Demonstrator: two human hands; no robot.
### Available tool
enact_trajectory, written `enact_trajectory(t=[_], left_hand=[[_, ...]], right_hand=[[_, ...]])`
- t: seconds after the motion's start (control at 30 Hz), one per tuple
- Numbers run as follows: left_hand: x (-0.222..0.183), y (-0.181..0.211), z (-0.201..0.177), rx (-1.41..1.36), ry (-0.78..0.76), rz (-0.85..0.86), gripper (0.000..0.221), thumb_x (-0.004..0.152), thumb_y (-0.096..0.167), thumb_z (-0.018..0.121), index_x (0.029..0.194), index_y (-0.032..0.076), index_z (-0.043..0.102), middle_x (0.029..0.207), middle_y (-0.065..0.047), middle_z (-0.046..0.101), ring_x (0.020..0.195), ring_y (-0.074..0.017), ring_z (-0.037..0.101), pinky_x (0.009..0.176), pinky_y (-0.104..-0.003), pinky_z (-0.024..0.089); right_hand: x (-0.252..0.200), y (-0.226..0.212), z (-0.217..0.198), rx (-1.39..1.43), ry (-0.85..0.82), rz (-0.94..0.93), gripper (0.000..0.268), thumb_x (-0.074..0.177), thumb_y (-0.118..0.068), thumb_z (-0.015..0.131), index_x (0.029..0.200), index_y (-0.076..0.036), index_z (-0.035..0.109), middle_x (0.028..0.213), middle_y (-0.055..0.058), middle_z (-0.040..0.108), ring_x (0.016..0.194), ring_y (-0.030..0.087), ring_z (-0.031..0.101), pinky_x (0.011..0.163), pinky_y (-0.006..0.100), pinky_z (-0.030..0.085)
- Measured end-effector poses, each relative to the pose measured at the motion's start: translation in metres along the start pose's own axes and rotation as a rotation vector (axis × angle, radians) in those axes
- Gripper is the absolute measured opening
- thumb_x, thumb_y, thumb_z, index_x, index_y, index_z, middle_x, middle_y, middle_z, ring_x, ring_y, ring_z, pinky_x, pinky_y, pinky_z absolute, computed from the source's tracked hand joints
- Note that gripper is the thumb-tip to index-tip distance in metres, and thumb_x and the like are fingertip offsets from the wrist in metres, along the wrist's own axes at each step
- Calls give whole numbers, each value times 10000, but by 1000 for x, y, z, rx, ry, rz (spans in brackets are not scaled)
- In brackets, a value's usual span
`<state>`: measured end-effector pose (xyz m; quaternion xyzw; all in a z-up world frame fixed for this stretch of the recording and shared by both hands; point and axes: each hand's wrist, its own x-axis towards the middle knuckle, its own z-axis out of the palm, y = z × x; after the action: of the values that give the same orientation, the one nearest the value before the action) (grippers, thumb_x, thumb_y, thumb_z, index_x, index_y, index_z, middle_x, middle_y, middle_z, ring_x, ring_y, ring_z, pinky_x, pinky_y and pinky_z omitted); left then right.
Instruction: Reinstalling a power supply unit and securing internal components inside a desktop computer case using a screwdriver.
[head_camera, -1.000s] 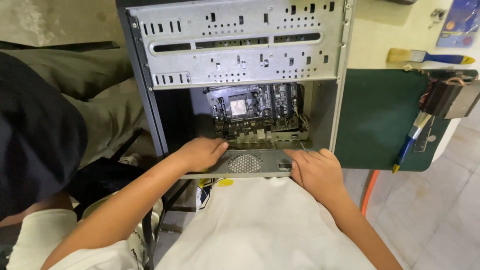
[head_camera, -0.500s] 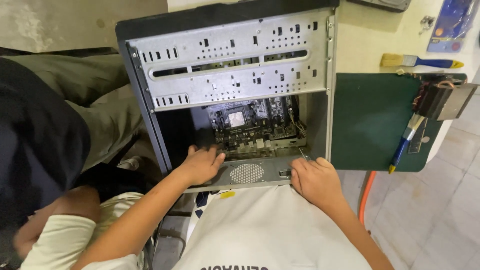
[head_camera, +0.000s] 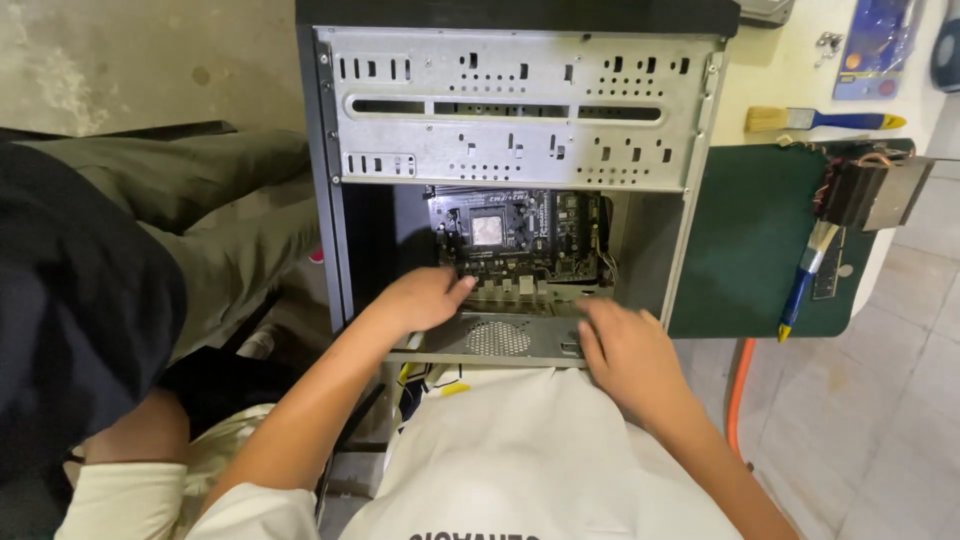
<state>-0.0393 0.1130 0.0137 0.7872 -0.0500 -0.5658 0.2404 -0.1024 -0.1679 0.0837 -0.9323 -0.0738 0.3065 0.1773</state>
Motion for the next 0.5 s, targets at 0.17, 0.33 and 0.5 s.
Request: enact_trajectory(t=[0.17, 0.33, 0.5], left_hand=[[16, 9, -13, -147, 331, -28, 478, 1042, 407, 451, 1189, 5, 664, 1132, -256, 698, 1192, -410, 647, 1016, -489, 504], [69, -5, -14, -418, 226, -341, 904, 1015, 684, 226, 1559, -38, 192, 1603, -315, 262, 1513, -458, 275, 1256, -505, 225], [113, -31, 0, -577, 312, -401, 814, 1031, 624, 341, 1533, -15, 295, 1576, -321, 307, 1494, -458, 314, 1256, -483, 249]], right_hand=[[86, 3, -4, 250, -47, 99, 372, 1056, -213, 492, 1271, 57, 630, 1143, 292, 669, 1120, 442, 668, 956, 506, 526], [186, 69, 92, -167, -387, 351, 550, 992, -325, 406, 1277, 100, 607, 1149, 370, 659, 1153, 502, 660, 871, 626, 547], [157, -12, 9, -265, -360, 434, 496, 1071, -205, 356, 1358, 140, 567, 1241, 309, 652, 1256, 373, 621, 1036, 403, 480]])
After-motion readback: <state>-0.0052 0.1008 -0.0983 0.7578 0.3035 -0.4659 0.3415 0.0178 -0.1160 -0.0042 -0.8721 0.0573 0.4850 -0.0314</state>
